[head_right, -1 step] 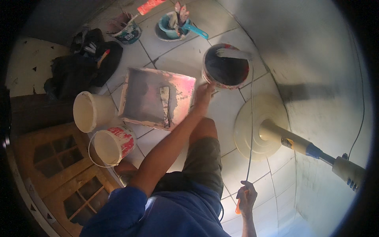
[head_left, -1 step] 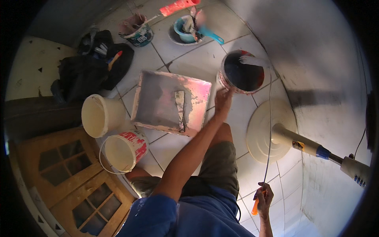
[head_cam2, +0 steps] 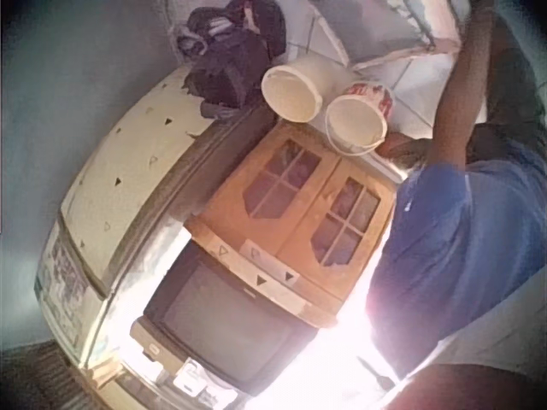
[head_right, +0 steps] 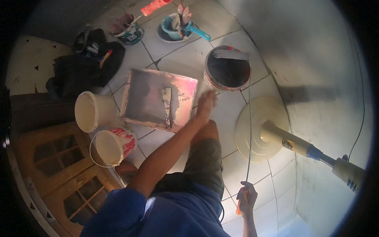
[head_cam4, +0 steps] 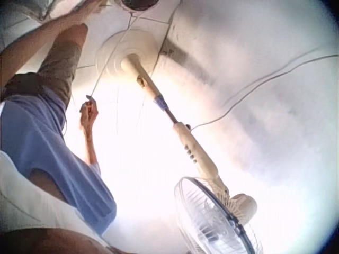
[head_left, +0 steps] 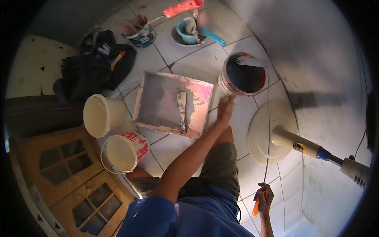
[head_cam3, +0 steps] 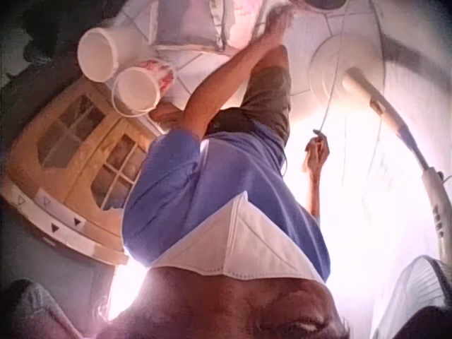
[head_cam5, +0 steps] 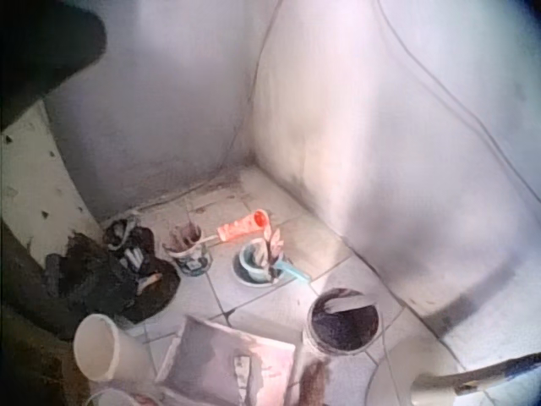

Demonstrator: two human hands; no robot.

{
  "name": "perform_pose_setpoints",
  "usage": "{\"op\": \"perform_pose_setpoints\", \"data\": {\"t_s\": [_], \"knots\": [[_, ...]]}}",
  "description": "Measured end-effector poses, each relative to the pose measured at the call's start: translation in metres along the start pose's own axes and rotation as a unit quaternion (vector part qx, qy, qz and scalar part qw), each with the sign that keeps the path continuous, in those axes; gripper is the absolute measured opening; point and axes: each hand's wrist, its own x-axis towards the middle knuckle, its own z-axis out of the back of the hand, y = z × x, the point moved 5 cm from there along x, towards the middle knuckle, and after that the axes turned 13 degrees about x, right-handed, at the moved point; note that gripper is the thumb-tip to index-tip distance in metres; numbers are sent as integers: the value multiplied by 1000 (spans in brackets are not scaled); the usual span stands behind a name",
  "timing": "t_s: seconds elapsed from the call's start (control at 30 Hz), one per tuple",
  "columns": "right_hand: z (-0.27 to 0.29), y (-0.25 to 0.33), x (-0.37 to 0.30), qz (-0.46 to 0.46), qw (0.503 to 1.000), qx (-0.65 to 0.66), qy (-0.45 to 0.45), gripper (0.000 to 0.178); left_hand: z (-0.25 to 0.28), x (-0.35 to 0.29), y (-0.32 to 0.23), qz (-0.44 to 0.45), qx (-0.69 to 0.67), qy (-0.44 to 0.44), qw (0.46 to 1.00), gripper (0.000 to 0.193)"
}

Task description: The person pours paint from a bucket into a tray, spreads it with a spatula, and handles a paint roller and brushes.

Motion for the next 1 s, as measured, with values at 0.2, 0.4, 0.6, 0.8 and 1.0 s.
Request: {"op": "perform_pose_setpoints", "data": {"t_s": [0.2,0.4,0.6,0.8,1.0], "knots": [[-31,25,-11,-4,991,-56,118,25,15,-199,8,109,44,296,948,30],[-102,35,-36,-88,969,-43,226,23,76,-263,-26,69,26,226,971,37],[-165,51,-67,-122,943,-30,308,24,115,-278,-37,53,-93,82,991,40],[-250,37,-79,236,877,-33,418,24,204,-247,-29,102,-4,-146,984,31],[-314,-54,51,469,805,-278,234,29,286,-269,-36,100,48,-83,990,29]]}}
